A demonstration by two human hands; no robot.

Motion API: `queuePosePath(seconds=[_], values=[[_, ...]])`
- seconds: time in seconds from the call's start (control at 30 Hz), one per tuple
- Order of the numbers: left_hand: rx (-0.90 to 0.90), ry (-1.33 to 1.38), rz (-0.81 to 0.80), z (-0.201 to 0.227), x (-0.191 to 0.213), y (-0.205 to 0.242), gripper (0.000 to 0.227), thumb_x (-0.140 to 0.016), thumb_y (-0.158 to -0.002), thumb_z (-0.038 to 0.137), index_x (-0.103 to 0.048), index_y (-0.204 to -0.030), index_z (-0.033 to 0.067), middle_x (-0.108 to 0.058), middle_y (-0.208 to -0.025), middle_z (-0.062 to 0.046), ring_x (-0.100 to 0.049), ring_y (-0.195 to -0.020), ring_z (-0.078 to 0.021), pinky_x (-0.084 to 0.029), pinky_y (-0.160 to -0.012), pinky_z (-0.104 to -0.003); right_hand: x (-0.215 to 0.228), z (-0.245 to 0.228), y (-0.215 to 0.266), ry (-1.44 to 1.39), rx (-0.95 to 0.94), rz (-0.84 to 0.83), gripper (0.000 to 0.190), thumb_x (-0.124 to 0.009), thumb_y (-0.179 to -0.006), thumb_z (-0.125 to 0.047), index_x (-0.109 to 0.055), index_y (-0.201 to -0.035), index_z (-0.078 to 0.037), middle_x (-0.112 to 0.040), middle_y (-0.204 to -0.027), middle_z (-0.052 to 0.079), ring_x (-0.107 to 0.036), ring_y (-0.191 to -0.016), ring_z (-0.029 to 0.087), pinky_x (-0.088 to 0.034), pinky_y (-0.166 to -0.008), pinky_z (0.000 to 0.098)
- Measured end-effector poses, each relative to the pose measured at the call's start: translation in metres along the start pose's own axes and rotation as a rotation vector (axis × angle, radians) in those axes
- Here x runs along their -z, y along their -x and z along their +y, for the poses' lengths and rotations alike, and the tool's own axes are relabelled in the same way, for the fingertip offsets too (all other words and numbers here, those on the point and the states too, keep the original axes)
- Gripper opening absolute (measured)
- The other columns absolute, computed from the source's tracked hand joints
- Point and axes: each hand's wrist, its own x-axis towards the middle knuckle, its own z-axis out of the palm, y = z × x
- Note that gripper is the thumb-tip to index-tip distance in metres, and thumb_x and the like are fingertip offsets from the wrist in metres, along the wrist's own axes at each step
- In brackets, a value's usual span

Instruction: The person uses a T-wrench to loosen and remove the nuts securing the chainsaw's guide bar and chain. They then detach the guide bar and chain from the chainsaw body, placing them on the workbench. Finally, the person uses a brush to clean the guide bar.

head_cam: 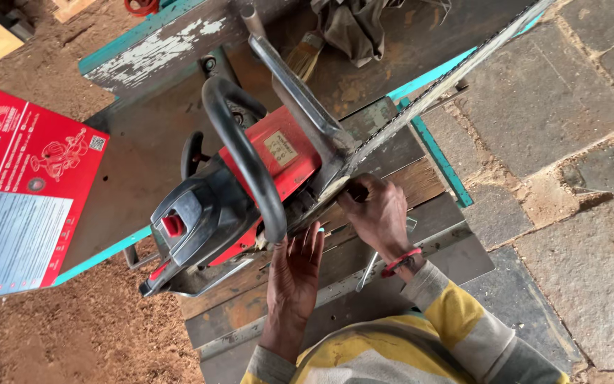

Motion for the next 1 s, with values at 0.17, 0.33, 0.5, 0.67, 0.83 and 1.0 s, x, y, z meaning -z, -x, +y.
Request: queuePosePath(seconds=[0.17,0.33,0.5,0.67,0.83,1.0], values=[[-0.014,-0.001,-0.004,-0.001,0.006,-0.002,0.036,-0.081,-0.083,0.018,-0.064,-0.109,0.0014,-0.066,-0.123,-0.014,-0.063,-0.125,-0.0376,-0.048,-0.108,-0.049,-0.004,-0.002,0.002,-0.03,0.002,0.027,0.016,-0.075,-0.08,-0.013,-0.075,-0.094,-0.005,-0.079,-0.081,0.009,-0.074,-0.065,0.019,-0.061,-0.063,0.038],[-0.012,0.005,-0.01,0.0,-0.001,-0.002,0.034,-0.081,-0.083,0.02,-0.063,-0.105,0.0018,-0.066,-0.125,-0.015,-0.063,-0.126,-0.0371,-0.048,-0.108,-0.048,0.004,-0.003,-0.003,-0.01,-0.003,-0.066,0.015,-0.073,-0.085,-0.016,-0.077,-0.097,-0.009,-0.079,-0.085,0.007,-0.075,-0.065,0.018,-0.061,-0.064,0.0379],[-0.027,-0.074,-0.04,-0.004,-0.01,0.006,0.032,-0.079,-0.084,0.021,-0.066,-0.107,0.0032,-0.067,-0.118,-0.012,-0.062,-0.126,-0.0324,-0.047,-0.109,-0.046,0.001,0.0,0.002,0.126,0.061,0.026,0.019,-0.076,-0.083,-0.022,-0.076,-0.095,-0.007,-0.078,-0.08,0.01,-0.074,-0.066,0.021,-0.059,-0.064,0.0416],[-0.024,-0.118,0.014,-0.005,-0.015,0.006,0.027,-0.078,-0.087,0.021,-0.064,-0.104,0.0063,-0.067,-0.114,-0.009,-0.063,-0.124,-0.0303,-0.047,-0.109,-0.045,0.001,0.005,-0.006,0.078,0.029,-0.039,0.015,-0.075,-0.086,-0.021,-0.075,-0.092,-0.007,-0.077,-0.076,0.009,-0.073,-0.062,0.021,-0.058,-0.063,0.0388],[-0.032,-0.131,0.044,-0.009,-0.016,0.005,0.029,-0.079,-0.087,0.021,-0.063,-0.105,0.0051,-0.065,-0.114,-0.01,-0.065,-0.122,-0.0316,-0.048,-0.108,-0.045,-0.001,-0.003,0.001,0.231,0.113,0.007,0.019,-0.074,-0.091,-0.024,-0.074,-0.093,-0.006,-0.077,-0.078,0.009,-0.07,-0.059,0.02,-0.058,-0.056,0.0391],[-0.04,-0.141,0.107,-0.011,-0.019,0.006,0.034,-0.079,-0.083,0.023,-0.063,-0.108,0.0059,-0.065,-0.114,-0.008,-0.066,-0.122,-0.0321,-0.049,-0.107,-0.043,0.006,-0.001,-0.01,-0.104,-0.117,-0.154,0.018,-0.072,-0.085,-0.018,-0.075,-0.098,-0.006,-0.077,-0.085,0.005,-0.074,-0.063,0.015,-0.065,-0.057,0.0294]])
